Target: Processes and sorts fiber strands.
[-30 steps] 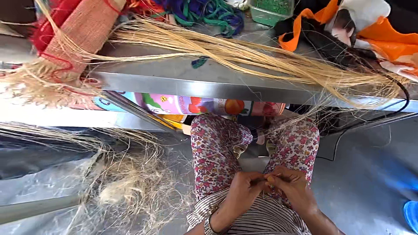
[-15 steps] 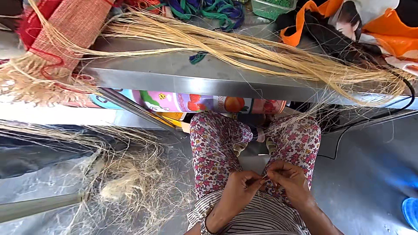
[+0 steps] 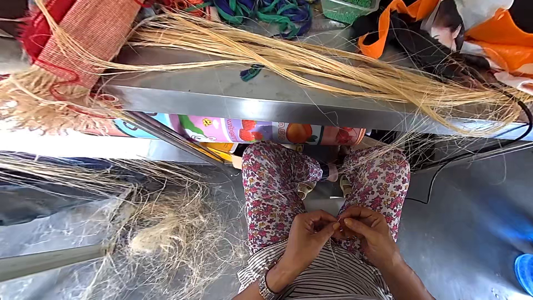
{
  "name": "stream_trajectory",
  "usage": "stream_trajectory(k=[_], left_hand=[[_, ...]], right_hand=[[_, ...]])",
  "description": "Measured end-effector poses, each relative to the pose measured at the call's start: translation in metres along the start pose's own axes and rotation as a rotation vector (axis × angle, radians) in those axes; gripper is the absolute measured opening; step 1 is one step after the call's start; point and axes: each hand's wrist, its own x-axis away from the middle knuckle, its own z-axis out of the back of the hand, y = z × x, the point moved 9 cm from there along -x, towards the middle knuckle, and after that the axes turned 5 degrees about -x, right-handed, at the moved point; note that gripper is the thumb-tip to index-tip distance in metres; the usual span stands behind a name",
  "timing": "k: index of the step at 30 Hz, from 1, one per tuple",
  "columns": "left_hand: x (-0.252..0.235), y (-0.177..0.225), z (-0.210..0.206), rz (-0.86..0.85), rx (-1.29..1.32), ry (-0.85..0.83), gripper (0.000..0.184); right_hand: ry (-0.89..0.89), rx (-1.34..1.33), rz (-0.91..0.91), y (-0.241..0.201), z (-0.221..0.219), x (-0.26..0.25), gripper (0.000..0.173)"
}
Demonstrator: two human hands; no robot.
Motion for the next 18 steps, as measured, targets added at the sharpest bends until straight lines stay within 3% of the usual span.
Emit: stream_trajectory(k=[18], left_hand=[[0.005, 0.012, -0.004, -0.316, -0.263, 0.085, 0.007]], right_hand=[[-0.005, -0.022, -0.071, 0.007, -0.001, -0.001, 0.018]])
